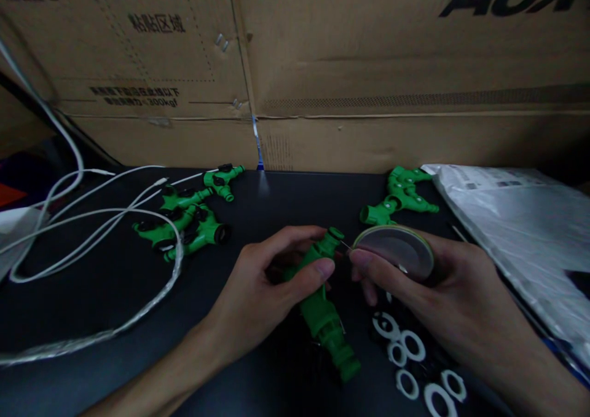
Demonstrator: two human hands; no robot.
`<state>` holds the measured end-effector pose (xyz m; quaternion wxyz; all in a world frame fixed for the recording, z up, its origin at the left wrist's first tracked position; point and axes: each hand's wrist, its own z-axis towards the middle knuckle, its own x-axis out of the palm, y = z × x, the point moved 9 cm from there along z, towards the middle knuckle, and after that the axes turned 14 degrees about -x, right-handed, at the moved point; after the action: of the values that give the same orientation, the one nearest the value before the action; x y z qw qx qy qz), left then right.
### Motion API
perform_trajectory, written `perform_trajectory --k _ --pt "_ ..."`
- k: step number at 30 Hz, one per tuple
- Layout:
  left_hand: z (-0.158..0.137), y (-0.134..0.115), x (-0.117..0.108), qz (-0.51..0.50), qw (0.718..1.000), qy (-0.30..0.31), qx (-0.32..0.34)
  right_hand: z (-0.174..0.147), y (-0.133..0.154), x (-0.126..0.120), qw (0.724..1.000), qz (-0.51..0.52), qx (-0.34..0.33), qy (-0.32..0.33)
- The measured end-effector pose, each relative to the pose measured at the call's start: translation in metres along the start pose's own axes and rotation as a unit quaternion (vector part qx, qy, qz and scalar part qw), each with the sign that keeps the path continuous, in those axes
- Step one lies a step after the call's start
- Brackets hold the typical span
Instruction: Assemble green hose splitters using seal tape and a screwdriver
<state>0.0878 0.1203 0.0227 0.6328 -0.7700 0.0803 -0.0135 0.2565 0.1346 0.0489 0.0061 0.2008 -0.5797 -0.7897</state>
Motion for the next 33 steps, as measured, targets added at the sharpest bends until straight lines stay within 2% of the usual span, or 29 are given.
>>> perform_trajectory --k 7,14,26,33 --pt "0.0 -0.002 0.003 -0.022 1.0 0.017 -0.003 0.001 0.005 0.002 1.0 -0.001 -0.005 -0.006" --pt "-0.005 -0.012 0.0 0.024 0.999 0.005 0.038 0.001 0.008 0.005 1.0 0.024 -0.01 -0.006" --pt "-0.005 -0.007 0.013 0.022 0.997 0.078 0.007 0.001 0.01 0.002 1.0 0.003 -0.018 -0.011" --pt "-0.002 -0.004 0.008 -0.025 0.998 0.048 -0.008 -0.002 0.011 0.0 1.0 0.005 -0.016 -0.008"
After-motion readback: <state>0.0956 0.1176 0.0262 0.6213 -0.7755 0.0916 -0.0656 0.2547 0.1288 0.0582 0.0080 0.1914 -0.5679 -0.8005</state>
